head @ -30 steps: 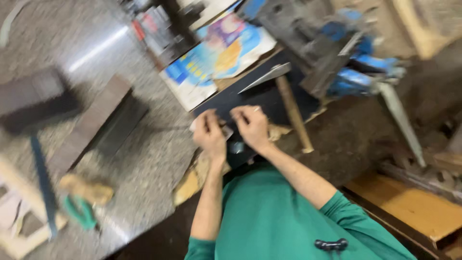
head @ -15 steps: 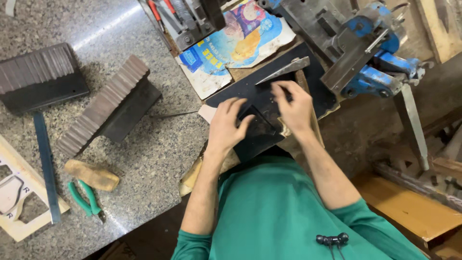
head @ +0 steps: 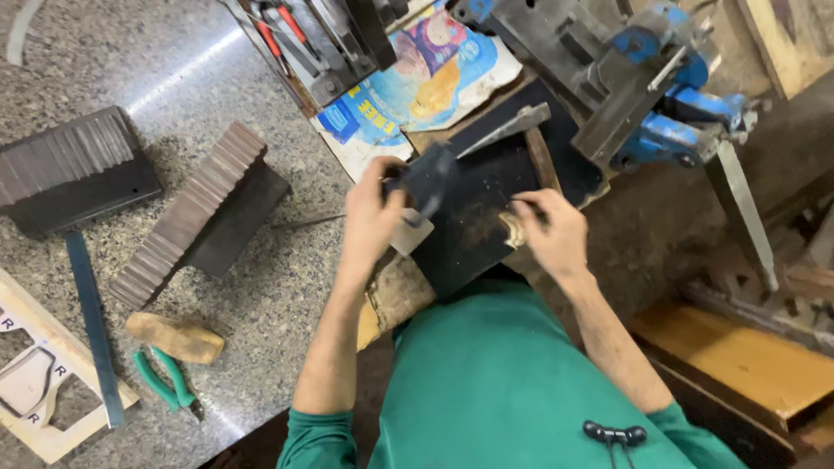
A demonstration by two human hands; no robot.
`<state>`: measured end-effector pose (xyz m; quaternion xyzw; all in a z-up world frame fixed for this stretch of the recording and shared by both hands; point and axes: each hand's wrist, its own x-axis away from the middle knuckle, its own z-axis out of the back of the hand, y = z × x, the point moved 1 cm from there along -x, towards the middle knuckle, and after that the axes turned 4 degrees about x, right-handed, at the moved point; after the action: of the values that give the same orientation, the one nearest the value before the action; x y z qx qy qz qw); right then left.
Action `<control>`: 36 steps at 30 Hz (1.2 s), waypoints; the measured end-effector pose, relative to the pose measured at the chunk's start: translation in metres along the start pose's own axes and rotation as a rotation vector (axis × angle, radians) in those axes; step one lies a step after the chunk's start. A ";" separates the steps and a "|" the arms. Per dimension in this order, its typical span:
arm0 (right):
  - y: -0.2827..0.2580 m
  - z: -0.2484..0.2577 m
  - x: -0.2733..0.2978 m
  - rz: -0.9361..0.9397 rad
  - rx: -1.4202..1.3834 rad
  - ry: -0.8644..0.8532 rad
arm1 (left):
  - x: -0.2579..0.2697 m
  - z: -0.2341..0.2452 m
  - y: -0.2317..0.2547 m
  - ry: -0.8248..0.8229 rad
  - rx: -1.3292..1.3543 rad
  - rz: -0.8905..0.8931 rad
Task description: The person repeatedly places a small, curved metal piece into a bench vise, tightens the vise, and then removes the piece to inspect it. This cycle is performed multiple times on the same object. The person also briefly handles a long metal bar at the end of the clip.
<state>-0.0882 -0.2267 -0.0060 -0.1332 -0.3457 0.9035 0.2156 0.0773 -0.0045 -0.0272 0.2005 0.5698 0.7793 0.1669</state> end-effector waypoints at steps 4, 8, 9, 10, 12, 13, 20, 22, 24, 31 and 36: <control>-0.038 -0.053 -0.002 0.282 0.155 -0.165 | 0.021 0.019 -0.004 -0.025 0.622 0.116; -0.068 -0.100 -0.004 0.575 0.472 -0.241 | 0.030 0.016 -0.030 0.119 1.130 0.255; -0.067 -0.102 -0.003 0.540 0.453 -0.273 | 0.033 0.017 -0.039 0.190 1.139 0.262; -0.067 -0.104 -0.002 0.505 0.433 -0.306 | 0.037 0.017 -0.047 0.260 1.147 0.268; -0.061 -0.097 -0.004 0.463 0.459 -0.310 | 0.040 0.016 -0.062 0.306 1.136 0.294; -0.058 -0.090 -0.003 0.457 0.496 -0.289 | 0.046 0.019 -0.069 0.289 1.112 0.317; -0.040 -0.094 -0.012 0.321 0.458 -0.373 | 0.071 0.020 -0.086 0.223 1.010 0.394; -0.033 -0.087 -0.013 0.150 0.253 -0.447 | 0.076 0.025 -0.087 0.238 1.071 0.431; -0.030 -0.071 -0.014 -0.079 -0.129 -0.561 | 0.074 0.025 -0.089 0.216 1.147 0.391; -0.080 -0.008 -0.007 -0.088 -0.499 -0.598 | 0.060 0.007 -0.047 0.358 1.191 0.079; -0.118 0.015 -0.006 0.067 -0.395 -0.346 | 0.064 0.008 0.013 0.146 1.323 0.138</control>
<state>-0.0536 -0.1592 0.0859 -0.0278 -0.5423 0.8345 0.0930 0.0256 0.0297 -0.0050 0.2434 0.9232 0.2862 -0.0806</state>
